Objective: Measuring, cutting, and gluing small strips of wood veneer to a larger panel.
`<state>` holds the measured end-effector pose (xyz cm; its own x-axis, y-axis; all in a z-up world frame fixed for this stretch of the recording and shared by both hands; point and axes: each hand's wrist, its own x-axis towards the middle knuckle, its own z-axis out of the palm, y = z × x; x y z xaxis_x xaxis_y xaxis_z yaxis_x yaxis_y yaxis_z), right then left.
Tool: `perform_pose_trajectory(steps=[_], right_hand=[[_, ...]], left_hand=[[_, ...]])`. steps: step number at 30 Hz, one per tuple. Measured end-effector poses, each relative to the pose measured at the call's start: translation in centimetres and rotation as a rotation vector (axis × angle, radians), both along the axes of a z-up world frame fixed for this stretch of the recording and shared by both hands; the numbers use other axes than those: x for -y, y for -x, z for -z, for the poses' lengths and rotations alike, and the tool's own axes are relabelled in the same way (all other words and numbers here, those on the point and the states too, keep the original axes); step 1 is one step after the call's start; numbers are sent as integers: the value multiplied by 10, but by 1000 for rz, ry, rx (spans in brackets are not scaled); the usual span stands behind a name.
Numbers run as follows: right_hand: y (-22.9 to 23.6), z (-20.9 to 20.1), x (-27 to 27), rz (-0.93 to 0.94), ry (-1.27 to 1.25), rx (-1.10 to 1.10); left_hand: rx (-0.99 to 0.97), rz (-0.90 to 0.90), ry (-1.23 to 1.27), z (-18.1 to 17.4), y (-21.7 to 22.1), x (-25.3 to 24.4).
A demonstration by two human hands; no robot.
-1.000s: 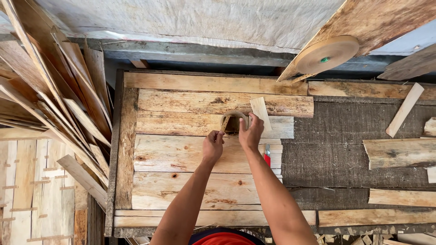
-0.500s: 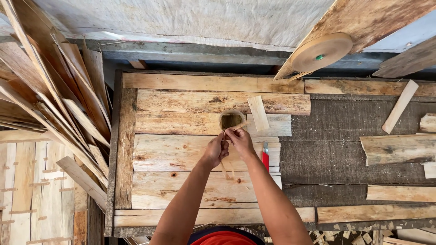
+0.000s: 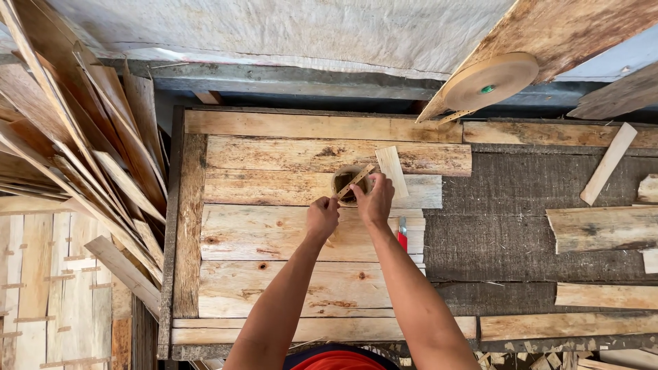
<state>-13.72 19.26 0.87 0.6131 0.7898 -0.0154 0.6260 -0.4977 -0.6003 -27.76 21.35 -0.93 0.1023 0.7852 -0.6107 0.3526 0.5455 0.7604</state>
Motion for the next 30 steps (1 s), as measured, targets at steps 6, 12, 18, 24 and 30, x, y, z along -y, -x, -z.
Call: perform_pose_trajectory(steps=[6,12,18,24,30], right_hand=[[0,16,-9,91,80,-96],[6,9,-16,99,192,-174],[1,12,-19,71,257,-217],[0,10,-24,61,307,-216],[-1,17,-26,70,329,-139]], left_hand=[[-213,97,-236,18,-3,0],[-201,88,-152,3,-3,2],[-158,88,-140,10,-4,4],[-164,106,-133,6,-4,6],[-53,153,-199,-6,8,18]])
